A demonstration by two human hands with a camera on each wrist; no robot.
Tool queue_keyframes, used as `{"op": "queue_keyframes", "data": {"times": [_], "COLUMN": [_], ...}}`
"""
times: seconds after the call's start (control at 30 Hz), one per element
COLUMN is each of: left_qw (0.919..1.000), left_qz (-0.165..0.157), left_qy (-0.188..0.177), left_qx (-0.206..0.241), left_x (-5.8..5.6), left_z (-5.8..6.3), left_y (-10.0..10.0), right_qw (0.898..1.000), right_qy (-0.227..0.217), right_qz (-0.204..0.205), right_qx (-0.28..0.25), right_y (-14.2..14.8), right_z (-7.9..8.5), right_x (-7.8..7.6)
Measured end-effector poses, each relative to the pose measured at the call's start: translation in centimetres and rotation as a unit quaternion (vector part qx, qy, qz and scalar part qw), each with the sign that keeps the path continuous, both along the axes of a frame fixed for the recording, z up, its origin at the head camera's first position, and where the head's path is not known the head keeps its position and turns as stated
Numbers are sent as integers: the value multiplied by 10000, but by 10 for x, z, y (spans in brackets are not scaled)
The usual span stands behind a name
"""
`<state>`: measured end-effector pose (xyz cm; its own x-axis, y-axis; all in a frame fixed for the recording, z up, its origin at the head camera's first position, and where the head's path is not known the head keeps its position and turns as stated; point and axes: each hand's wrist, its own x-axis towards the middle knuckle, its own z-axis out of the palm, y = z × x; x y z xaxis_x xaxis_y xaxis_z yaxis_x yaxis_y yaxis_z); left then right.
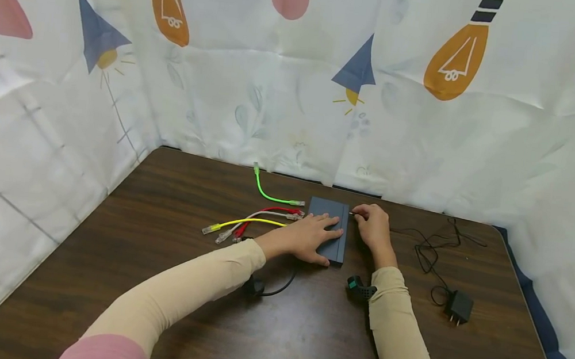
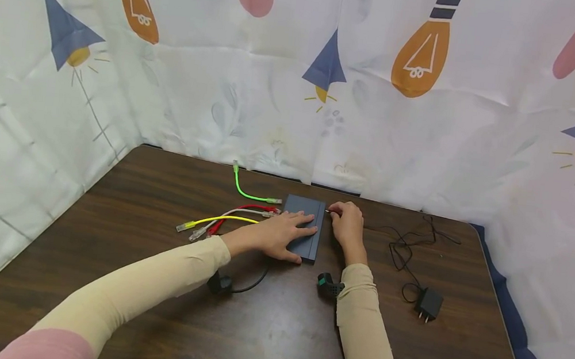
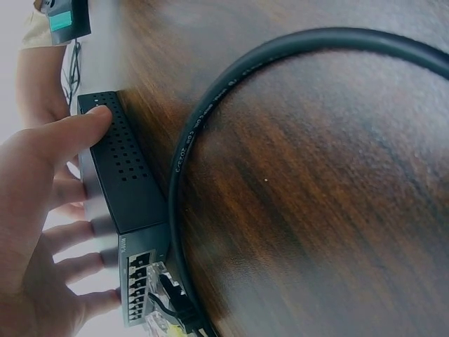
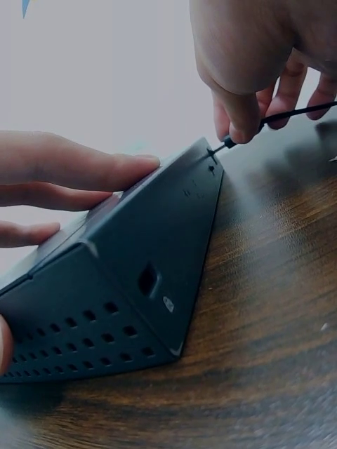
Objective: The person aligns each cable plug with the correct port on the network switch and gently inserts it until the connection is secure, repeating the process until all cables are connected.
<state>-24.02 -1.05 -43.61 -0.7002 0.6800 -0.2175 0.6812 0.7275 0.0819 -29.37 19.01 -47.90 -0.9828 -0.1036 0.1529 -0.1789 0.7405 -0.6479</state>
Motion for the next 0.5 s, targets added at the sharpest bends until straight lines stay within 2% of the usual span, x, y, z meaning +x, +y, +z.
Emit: {"op": "queue_keyframes", "data": {"times": [0.5], "left_qw": [10000], "left_qz": [11], "left_qy": [4], "left_qx": [11], "left_x": [1], "left_z": [1], "left_y": [-1], "right_qw": [10000], "right_qy": [-11], "right_qz": [32], "right_qx": [6], "right_y": [0], "right_z": [0], "right_x": [-2]}}
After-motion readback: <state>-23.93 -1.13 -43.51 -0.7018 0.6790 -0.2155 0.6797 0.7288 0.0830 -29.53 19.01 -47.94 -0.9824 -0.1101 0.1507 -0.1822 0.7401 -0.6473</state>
